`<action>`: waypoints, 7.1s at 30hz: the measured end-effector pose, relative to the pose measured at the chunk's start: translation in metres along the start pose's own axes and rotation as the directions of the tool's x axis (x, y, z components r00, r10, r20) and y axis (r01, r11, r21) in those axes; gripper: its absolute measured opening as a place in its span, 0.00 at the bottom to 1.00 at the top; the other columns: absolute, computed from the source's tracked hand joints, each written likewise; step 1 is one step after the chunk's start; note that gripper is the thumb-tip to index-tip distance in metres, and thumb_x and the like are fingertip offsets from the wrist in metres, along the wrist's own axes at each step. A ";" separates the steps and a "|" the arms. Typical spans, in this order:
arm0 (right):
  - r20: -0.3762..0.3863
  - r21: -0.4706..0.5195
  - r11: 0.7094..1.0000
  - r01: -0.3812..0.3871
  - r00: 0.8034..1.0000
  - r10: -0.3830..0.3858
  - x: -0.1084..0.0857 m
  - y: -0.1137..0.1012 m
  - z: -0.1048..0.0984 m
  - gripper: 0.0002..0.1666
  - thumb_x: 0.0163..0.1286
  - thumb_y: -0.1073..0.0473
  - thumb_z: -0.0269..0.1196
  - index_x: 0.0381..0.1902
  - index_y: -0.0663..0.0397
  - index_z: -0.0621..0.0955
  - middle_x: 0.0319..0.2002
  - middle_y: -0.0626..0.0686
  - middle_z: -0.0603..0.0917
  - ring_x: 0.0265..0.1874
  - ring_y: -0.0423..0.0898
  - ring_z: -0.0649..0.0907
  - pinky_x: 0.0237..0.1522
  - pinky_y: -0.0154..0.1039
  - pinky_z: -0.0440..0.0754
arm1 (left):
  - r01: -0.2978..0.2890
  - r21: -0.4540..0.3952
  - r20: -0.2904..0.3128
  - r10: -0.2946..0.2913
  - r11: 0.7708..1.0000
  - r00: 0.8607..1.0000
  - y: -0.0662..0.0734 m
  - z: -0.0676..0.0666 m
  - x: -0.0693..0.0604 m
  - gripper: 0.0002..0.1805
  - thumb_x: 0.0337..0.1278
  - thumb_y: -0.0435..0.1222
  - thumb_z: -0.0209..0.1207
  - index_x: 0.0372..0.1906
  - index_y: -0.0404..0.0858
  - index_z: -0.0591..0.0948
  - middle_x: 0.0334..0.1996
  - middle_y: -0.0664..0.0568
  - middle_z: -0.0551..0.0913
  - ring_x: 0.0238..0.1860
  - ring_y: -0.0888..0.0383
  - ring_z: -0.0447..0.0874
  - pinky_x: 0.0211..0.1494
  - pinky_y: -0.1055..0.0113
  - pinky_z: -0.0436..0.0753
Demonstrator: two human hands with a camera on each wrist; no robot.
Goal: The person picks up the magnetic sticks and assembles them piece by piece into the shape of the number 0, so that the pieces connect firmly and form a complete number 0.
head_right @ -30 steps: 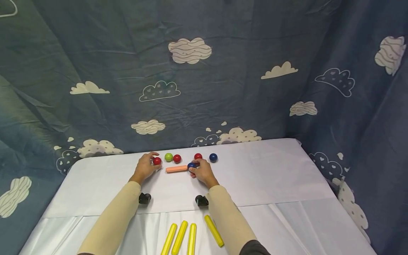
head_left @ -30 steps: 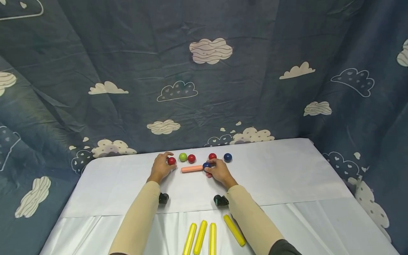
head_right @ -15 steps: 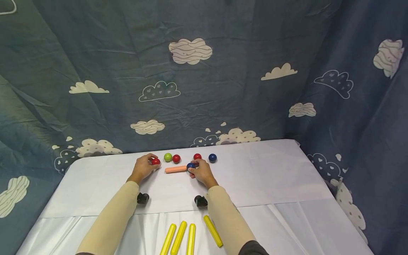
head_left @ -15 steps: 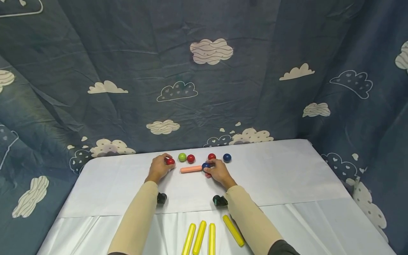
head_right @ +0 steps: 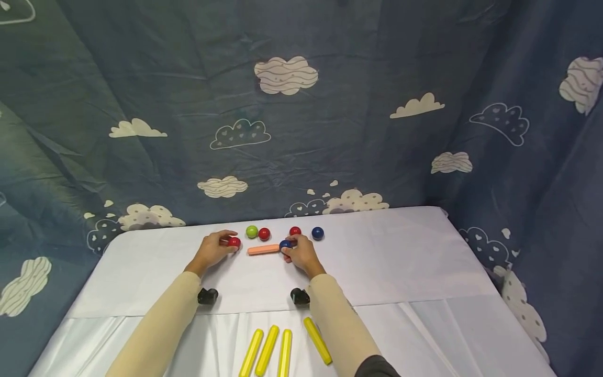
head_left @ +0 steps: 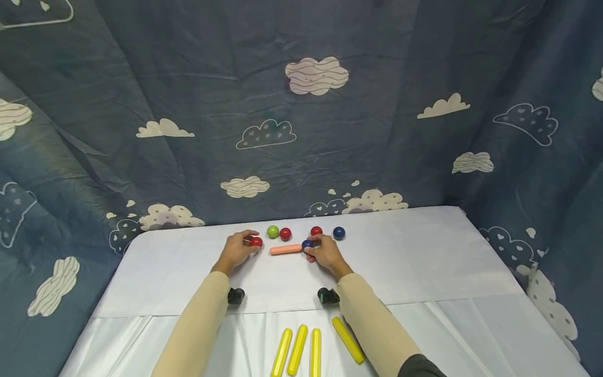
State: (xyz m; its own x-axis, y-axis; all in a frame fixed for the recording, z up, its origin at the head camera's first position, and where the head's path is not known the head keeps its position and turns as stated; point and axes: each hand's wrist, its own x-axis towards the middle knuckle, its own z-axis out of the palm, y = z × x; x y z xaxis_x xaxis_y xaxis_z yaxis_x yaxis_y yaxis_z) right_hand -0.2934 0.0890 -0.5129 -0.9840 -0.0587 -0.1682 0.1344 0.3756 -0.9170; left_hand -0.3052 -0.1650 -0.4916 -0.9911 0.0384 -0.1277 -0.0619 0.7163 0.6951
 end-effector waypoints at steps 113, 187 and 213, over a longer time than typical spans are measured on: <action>0.012 -0.014 1.000 -0.001 1.000 0.001 0.002 0.001 -0.003 0.23 0.66 0.69 0.62 0.58 0.70 0.73 0.44 0.65 0.79 0.23 0.41 0.82 0.29 0.33 0.82 | 0.156 -0.368 0.441 0.025 0.917 0.897 0.023 0.038 -0.160 0.23 0.50 0.32 0.69 0.52 0.36 0.77 0.29 0.51 0.80 0.25 0.58 0.78 0.29 0.64 0.82; 0.015 0.043 0.999 -0.018 1.000 0.017 0.003 0.005 -0.002 0.23 0.66 0.70 0.61 0.58 0.71 0.73 0.44 0.65 0.79 0.25 0.43 0.82 0.31 0.34 0.82 | 0.199 -0.540 0.313 -0.024 0.818 0.949 0.003 0.024 -0.129 0.22 0.68 0.36 0.54 0.64 0.33 0.72 0.49 0.46 0.80 0.42 0.58 0.80 0.43 0.62 0.82; 0.006 0.032 0.999 -0.025 1.000 0.025 0.004 0.001 -0.002 0.23 0.65 0.69 0.62 0.58 0.69 0.73 0.45 0.64 0.77 0.24 0.42 0.82 0.30 0.33 0.82 | 0.378 -0.618 0.128 -0.386 0.690 0.914 -0.005 0.032 -0.058 0.23 0.59 0.42 0.63 0.54 0.31 0.80 0.43 0.45 0.84 0.36 0.57 0.82 0.40 0.68 0.82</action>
State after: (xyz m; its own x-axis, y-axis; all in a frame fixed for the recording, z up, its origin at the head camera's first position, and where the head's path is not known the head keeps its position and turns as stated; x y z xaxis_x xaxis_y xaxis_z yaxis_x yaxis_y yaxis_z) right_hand -0.2979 0.0914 -0.5142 -0.9796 -0.0552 -0.1934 0.1628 0.3475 -0.9234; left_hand -0.2437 -0.1480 -0.5104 -0.8664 -0.1522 -0.4756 -0.4902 0.0782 0.8681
